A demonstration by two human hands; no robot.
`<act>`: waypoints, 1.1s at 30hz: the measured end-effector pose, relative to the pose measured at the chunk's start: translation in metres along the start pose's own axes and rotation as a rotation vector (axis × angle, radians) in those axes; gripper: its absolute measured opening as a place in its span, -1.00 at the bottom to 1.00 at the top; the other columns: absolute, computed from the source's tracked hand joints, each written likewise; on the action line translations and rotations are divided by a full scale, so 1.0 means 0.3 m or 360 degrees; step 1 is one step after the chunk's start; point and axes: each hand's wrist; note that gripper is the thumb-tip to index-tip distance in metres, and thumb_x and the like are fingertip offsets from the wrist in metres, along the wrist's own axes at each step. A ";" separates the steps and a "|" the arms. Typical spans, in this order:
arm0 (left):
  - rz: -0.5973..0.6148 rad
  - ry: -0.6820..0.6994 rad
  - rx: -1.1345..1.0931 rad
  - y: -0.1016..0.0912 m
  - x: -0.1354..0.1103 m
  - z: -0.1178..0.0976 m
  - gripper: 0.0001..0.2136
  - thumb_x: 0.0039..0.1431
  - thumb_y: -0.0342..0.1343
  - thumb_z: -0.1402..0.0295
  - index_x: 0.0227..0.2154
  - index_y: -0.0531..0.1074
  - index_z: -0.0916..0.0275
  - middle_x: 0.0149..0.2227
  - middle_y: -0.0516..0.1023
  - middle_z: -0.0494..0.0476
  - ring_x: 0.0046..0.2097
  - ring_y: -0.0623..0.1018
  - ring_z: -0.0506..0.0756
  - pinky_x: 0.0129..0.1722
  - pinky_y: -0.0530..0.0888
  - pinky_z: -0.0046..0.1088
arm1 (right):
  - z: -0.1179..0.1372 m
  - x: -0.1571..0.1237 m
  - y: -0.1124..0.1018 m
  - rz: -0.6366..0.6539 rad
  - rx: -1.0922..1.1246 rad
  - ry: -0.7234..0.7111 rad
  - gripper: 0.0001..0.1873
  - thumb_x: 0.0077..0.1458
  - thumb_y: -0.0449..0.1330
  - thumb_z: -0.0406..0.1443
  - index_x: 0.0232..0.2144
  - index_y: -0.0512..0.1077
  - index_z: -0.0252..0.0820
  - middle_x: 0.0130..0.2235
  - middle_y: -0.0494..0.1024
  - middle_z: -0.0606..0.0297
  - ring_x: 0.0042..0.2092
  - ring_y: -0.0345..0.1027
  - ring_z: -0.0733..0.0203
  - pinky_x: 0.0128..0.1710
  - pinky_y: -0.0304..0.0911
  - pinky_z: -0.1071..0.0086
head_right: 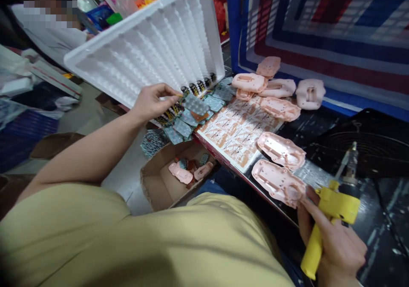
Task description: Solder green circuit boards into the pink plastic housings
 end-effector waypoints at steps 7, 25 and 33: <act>0.0394 -0.0356 -0.1343 0.205 -0.046 -0.261 -0.65 -0.23 0.43 0.18 -0.54 0.39 0.26 -0.49 0.52 0.05 -0.40 0.54 0.06 -0.33 0.47 -0.40 | 0.069 0.030 -0.013 -0.0092 0.0085 0.0065 -0.48 0.00 0.45 -0.30 0.00 0.42 -0.16 -0.18 0.63 0.14 -0.40 0.53 0.15 -0.48 0.41 0.41; 0.0724 0.0783 -0.1069 0.512 -0.232 -0.535 -0.63 0.11 0.31 0.31 0.00 0.51 0.20 0.16 0.49 0.30 0.23 0.45 0.22 0.27 0.34 -0.18 | 0.171 0.053 -0.088 -0.0454 0.0851 0.0344 -0.56 0.01 0.31 -0.63 -0.09 0.42 -0.21 -0.11 0.62 0.14 -0.15 0.57 0.14 -0.09 0.55 0.32; 0.0720 0.0156 -0.1466 0.579 -0.256 -0.604 -0.80 0.12 0.31 0.19 -0.44 0.55 0.22 -0.30 0.68 0.15 -0.17 0.65 0.14 -0.02 0.55 -0.28 | 0.188 0.052 -0.074 -0.0437 0.0772 0.0383 -0.60 0.05 0.31 -0.59 -0.10 0.41 -0.20 -0.12 0.62 0.16 -0.15 0.57 0.18 -0.13 0.55 0.39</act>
Point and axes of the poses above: each hand's wrist, its own x-axis towards the middle knuckle, its own y-axis out of the palm, z = x × y
